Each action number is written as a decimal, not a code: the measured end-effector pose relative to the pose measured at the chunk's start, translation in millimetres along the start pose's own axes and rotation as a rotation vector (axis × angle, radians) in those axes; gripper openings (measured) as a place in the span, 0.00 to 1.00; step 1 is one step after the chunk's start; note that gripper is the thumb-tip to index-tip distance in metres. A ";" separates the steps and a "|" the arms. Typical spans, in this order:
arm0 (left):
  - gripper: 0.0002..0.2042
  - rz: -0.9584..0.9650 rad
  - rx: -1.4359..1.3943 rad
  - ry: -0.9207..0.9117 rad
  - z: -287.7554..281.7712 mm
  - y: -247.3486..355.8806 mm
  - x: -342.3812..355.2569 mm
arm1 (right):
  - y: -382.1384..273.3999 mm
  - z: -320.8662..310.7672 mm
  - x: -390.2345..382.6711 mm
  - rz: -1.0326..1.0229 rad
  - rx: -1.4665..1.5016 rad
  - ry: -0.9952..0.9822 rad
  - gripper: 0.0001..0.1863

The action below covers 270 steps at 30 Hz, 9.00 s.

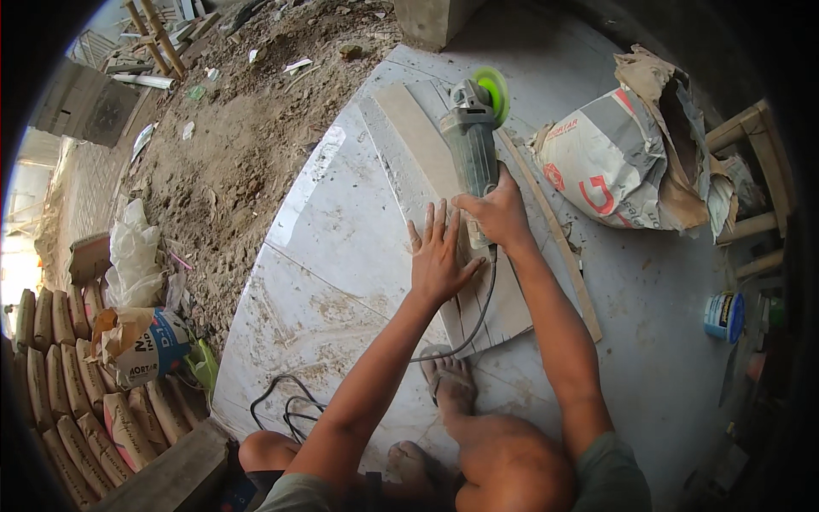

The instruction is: The person plugs in a power tool, then uses an angle grinder to cut along a marked line on a thin tile strip, before moving to another area and placing the cut piece against the wall.

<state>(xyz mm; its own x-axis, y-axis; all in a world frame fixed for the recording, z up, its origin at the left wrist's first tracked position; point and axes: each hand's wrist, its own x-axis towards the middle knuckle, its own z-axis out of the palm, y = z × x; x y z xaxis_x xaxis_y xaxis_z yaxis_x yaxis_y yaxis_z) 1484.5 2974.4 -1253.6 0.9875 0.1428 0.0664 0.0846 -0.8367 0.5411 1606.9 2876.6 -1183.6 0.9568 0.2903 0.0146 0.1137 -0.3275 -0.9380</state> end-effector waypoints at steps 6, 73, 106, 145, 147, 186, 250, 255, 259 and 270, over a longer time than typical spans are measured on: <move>0.53 0.080 0.084 -0.108 11.4 -26.0 14.2 | -5.0 44.9 53.2 0.091 -0.324 -0.095 0.42; 0.40 0.124 0.053 -0.059 15.9 -34.1 14.8 | -3.2 140.5 148.6 0.182 -0.460 -0.357 0.33; 0.46 0.119 0.098 -0.054 19.7 -38.4 13.8 | -2.6 136.6 141.5 0.215 -0.452 -0.371 0.36; 0.39 0.124 -0.012 -0.018 19.7 -34.2 13.0 | 15.4 132.7 121.7 0.234 -0.521 -0.296 0.39; 0.39 0.115 -0.009 -0.034 17.3 -32.7 13.3 | 14.2 129.9 119.1 0.232 -0.515 -0.292 0.40; 0.47 0.147 0.038 -0.061 20.9 -39.5 12.5 | 1.6 102.0 89.7 0.267 -0.467 -0.344 0.37; 0.47 0.168 0.122 -0.051 24.3 -43.5 11.2 | 8.6 95.8 64.4 0.305 -0.490 -0.314 0.41; 0.42 0.172 0.086 -0.053 24.2 -43.7 10.8 | 8.5 97.6 65.5 0.320 -0.481 -0.313 0.41; 0.40 0.178 0.068 -0.034 23.7 -44.1 11.5 | 8.0 93.8 63.7 0.308 -0.481 -0.326 0.41; 0.46 0.132 0.097 -0.101 24.2 -42.9 11.3 | 12.1 87.7 56.6 0.311 -0.485 -0.330 0.39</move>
<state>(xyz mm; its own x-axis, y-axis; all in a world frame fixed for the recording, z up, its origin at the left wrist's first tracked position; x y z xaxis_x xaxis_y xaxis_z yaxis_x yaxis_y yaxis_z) 1495.2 2999.2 -1296.4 0.9988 -0.0207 0.0444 -0.0385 -0.8926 0.4492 1638.9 2967.9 -1224.5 0.8409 0.3521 -0.4111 0.0268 -0.7857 -0.6181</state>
